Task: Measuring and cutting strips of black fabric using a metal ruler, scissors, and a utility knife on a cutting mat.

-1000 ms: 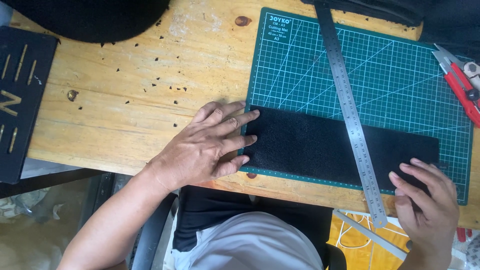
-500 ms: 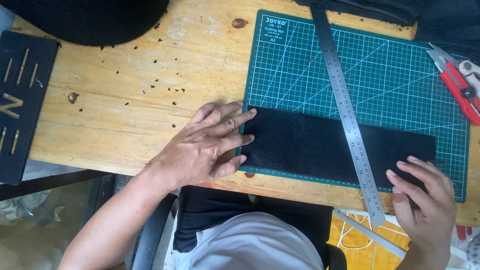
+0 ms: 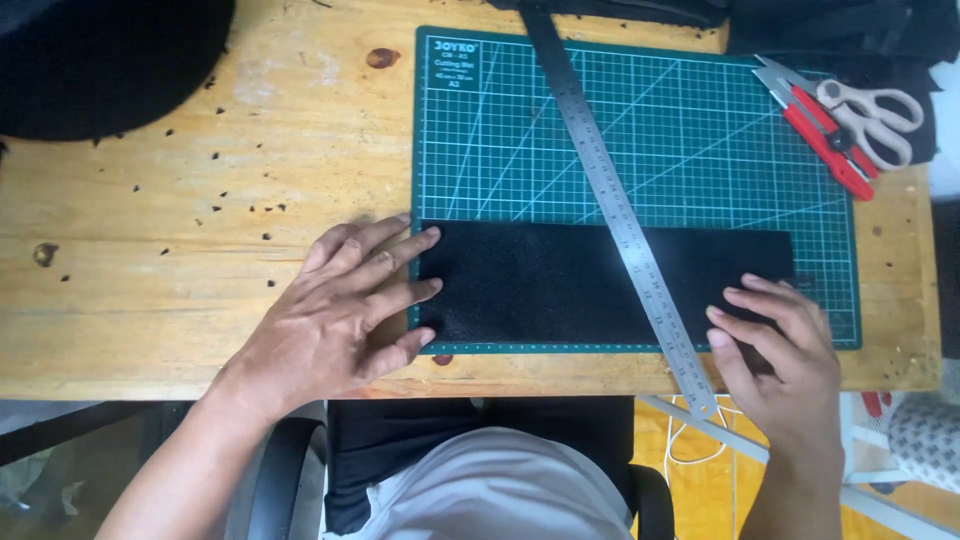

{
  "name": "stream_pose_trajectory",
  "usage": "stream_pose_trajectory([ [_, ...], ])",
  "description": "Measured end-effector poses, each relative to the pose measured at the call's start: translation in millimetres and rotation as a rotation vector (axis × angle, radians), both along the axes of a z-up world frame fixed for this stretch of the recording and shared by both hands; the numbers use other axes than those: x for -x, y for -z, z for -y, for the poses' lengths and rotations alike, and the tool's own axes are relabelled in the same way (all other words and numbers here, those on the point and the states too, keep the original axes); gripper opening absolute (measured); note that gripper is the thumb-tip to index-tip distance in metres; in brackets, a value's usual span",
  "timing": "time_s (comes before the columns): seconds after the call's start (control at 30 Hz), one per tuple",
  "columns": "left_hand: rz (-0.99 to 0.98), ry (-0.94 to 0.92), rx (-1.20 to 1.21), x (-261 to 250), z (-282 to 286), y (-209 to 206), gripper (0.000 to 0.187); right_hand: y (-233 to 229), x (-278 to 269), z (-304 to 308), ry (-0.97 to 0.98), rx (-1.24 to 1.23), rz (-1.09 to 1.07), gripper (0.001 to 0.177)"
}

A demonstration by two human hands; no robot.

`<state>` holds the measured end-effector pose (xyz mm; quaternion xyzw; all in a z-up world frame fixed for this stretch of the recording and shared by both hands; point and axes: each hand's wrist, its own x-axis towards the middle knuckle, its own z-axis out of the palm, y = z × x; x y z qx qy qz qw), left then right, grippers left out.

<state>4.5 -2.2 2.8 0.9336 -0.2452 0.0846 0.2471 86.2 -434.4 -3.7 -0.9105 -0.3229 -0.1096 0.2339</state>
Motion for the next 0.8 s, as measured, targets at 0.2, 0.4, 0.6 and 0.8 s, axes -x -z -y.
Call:
stream_pose_trajectory([
  [0.2,0.013,-0.001,0.004,-1.2,2.0,-1.7,0.047,1.1,-4.9,3.3,-0.016,0.01,-0.006,0.018],
  [0.4,-0.007,-0.018,-0.026,0.8,2.3,-1.6,0.044,0.3,-4.9,4.4,0.047,0.03,-0.077,0.024],
  [0.6,-0.017,-0.032,-0.04,-0.1,3.2,-3.1,0.044,4.9,-7.3,9.6,0.045,0.049,-0.09,0.024],
  [0.8,-0.02,-0.04,-0.048,-0.5,3.4,-2.0,0.043,-2.7,-3.2,3.4,0.115,0.054,-0.163,0.023],
])
